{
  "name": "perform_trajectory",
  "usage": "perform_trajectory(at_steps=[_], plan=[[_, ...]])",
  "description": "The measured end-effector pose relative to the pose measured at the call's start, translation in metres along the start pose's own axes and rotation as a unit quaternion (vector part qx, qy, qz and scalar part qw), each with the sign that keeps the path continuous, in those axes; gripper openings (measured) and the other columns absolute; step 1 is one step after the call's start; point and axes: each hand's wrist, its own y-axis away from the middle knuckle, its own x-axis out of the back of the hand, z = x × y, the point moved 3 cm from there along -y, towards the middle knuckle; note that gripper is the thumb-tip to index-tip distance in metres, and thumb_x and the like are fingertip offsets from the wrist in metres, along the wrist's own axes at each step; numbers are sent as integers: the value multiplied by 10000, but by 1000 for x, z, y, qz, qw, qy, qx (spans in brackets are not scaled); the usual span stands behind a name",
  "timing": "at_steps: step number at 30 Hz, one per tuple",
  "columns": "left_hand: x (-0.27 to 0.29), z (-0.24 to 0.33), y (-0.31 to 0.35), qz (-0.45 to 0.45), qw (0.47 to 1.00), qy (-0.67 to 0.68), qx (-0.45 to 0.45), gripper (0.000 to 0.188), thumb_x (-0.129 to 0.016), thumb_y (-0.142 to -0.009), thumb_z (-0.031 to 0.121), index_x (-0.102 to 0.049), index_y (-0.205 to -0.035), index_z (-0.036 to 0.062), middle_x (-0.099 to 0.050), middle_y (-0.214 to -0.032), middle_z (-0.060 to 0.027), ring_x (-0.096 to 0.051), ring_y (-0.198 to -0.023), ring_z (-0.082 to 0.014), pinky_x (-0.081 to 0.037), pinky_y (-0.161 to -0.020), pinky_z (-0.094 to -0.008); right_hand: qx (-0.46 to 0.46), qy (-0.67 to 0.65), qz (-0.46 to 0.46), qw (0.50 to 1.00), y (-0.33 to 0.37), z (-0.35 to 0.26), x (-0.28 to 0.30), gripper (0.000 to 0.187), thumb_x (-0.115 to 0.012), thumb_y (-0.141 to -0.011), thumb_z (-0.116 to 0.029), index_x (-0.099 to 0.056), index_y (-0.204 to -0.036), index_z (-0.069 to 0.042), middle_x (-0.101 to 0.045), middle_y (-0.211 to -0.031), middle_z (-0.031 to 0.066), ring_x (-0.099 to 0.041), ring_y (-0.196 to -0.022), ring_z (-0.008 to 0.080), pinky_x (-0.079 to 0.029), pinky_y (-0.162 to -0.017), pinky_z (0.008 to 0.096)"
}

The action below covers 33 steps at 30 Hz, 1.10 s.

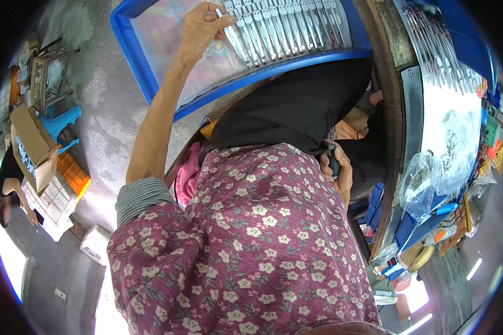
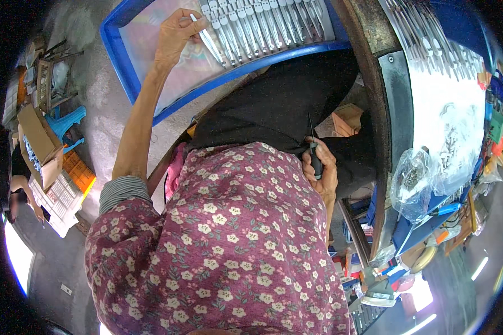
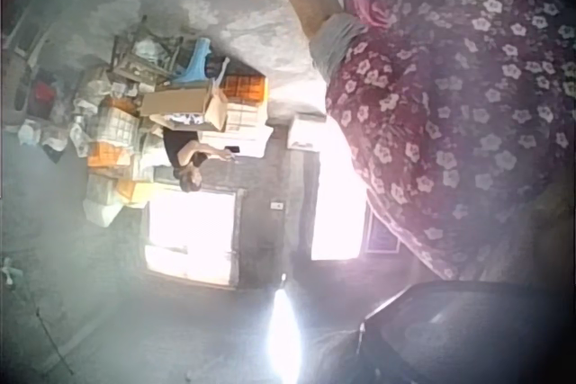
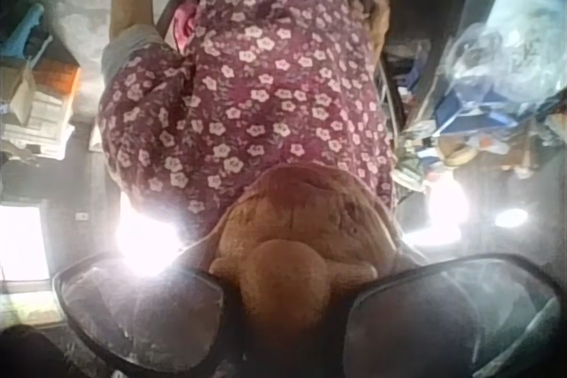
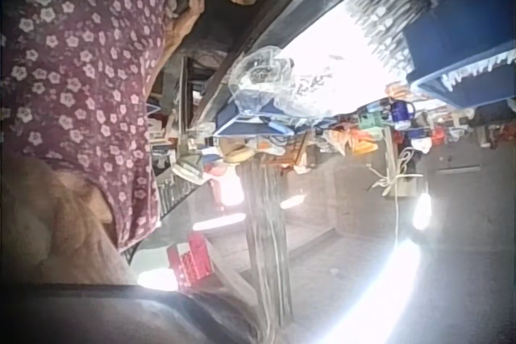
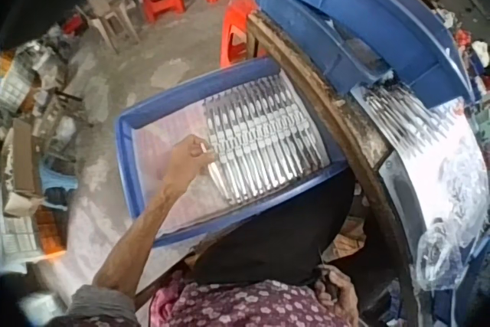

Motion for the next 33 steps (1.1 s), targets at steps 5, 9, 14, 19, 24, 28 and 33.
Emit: perform_trajectory(at_steps=[5, 9, 14, 19, 24, 28, 33], plan=[[-5, -4, 1, 1, 1000, -2, 9, 247, -735, -749, 184, -598, -893, 38, -599, -647, -20, -546, -529, -75, -456, -493, -200, 2, -6, -4, 1000, 0, -1, 1, 306, -480, -897, -160, -462, -1170, -23, -432, -686, 45, -324, -474, 51, -251, -350, 157], [-11, 8, 5, 8, 1000, -5, 13, 249, -734, -749, 192, -601, -895, 40, -593, -640, -15, -546, -521, -75, -458, -492, -203, 4, -21, 0, 1000, 0, 1, 1, 304, -488, -898, -158, -465, -1167, -19, -434, -683, 52, -327, -468, 54, -247, -344, 157], [-9, 9, 4, 11, 1000, -6, 4, 243, -734, -744, 172, -590, -877, 28, -590, -635, -22, -544, -517, -74, -450, -471, -201, 5, -33, 2, 999, 0, 0, -1, 323, -522, -884, -165, -476, -1155, 4, -467, -667, 72, -348, -445, 60, -251, -335, 170], [-11, 8, 7, 17, 1000, 6, 4, 227, -725, -747, 142, -577, -861, 13, -584, -630, -27, -534, -509, -68, -442, -454, -195, 6, -34, -1, 999, 1, -1, -3, 339, -545, -869, -168, -486, -1145, 19, -494, -652, 82, -363, -424, 64, -259, -330, 182], [-15, 10, 11, 28, 999, -37, -2, 188, -669, -784, 103, -584, -925, 12, -582, -643, -16, -531, -540, -69, -449, -476, -202, 3, -40, 22, 999, 2, 0, -4, 337, -549, -859, -163, -490, -1141, 12, -496, -655, 82, -356, -424, 63, -258, -332, 178], [-14, 9, 17, 41, 997, -64, -24, 240, -651, -783, 91, -577, -993, 1, -595, -659, -40, -546, -557, -91, -464, -495, -224, 2, -37, 22, 999, 3, 0, -3, 344, -570, -846, -176, -500, -1131, 3, -511, -656, 73, -369, -424, 58, -267, -332, 178], [-17, 6, 20, 99, 985, -138, -38, 373, -665, -743, 92, -538, -1071, -31, -601, -668, -107, -572, -524, -151, -472, -499, -275, 8, -30, -2, 1000, 3, 0, -2, 304, -528, -877, -163, -488, -1146, -26, -481, -685, 55, -336, -455, 52, -252, -337, 162]])
